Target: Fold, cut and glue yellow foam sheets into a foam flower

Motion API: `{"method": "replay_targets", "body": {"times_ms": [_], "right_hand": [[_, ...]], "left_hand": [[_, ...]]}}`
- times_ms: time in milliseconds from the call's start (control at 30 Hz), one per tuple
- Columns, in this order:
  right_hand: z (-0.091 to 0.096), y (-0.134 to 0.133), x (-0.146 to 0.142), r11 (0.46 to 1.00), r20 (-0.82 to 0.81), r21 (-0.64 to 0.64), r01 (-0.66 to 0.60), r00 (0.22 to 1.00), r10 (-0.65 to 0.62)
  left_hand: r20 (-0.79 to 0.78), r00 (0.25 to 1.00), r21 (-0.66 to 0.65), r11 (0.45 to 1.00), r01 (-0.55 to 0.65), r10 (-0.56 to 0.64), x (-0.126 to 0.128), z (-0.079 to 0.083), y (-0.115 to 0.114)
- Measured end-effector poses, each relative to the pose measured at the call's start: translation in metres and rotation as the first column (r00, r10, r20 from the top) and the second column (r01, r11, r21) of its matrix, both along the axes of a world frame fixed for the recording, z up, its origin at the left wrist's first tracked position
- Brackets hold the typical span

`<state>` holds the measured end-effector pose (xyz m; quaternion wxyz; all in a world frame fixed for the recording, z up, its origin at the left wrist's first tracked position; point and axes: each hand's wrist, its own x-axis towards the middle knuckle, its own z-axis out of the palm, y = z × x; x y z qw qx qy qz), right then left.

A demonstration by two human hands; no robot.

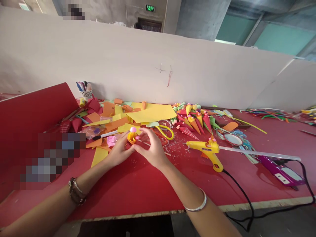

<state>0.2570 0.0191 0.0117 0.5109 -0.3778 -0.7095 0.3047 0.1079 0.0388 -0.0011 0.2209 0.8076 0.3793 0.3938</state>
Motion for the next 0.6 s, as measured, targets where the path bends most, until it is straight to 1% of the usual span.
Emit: {"method": "replay_targets", "body": {"times_ms": [67,167,233,300,333,367,400,467,500,533,567,600], "right_hand": [[-0.004,0.002,-0.002,1.000,0.021,-0.010,-0.017,1.000,0.017],[-0.009,0.006,-0.004,1.000,0.023,-0.009,-0.002,1.000,0.002],[-0.010,0.008,-0.004,0.999,0.006,-0.034,0.019,1.000,-0.019],[-0.010,0.010,-0.002,0.997,-0.035,-0.069,0.041,0.998,-0.044],[-0.010,0.011,-0.001,0.995,-0.059,-0.088,0.048,0.997,-0.054],[-0.010,0.011,0.000,0.993,-0.078,-0.104,0.055,0.995,-0.063],[-0.010,0.011,0.001,0.991,-0.086,-0.118,0.060,0.994,-0.070],[-0.009,0.011,0.002,0.989,-0.086,-0.138,0.060,0.994,-0.072],[-0.010,0.011,0.002,0.988,-0.086,-0.144,0.055,0.994,-0.068],[-0.010,0.011,0.002,0.988,-0.085,-0.148,0.048,0.995,-0.061],[-0.010,0.010,0.001,0.987,-0.082,-0.153,0.038,0.995,-0.051],[-0.011,0.010,0.001,0.987,-0.078,-0.159,0.029,0.996,-0.042]], "left_hand": [[-0.013,1.000,-0.013,1.000,-0.003,0.003,0.001,-0.003,-0.001],[-0.026,1.000,-0.033,0.999,-0.010,0.009,0.004,-0.004,-0.003],[-0.079,0.997,-0.021,1.000,0.003,-0.005,0.002,0.001,-0.005],[-0.174,0.985,-0.016,1.000,-0.009,0.006,-0.010,0.014,-0.009],[-0.216,0.976,-0.027,0.999,-0.045,0.038,-0.022,0.022,-0.012],[-0.256,0.966,-0.072,0.995,-0.064,0.044,-0.037,0.031,-0.016],[-0.271,0.961,-0.110,0.991,-0.082,0.050,-0.056,0.040,-0.020],[-0.265,0.959,-0.165,0.976,-0.144,0.097,-0.104,0.055,-0.030],[-0.248,0.955,-0.170,0.963,-0.207,0.161,-0.130,0.058,-0.035],[-0.265,0.941,-0.201,0.942,-0.268,0.211,-0.156,0.059,-0.040],[-0.293,0.903,-0.196,0.904,-0.380,0.315,-0.181,0.056,-0.044],[-0.327,0.859,-0.184,0.864,-0.468,0.395,-0.203,0.051,-0.049]]}}
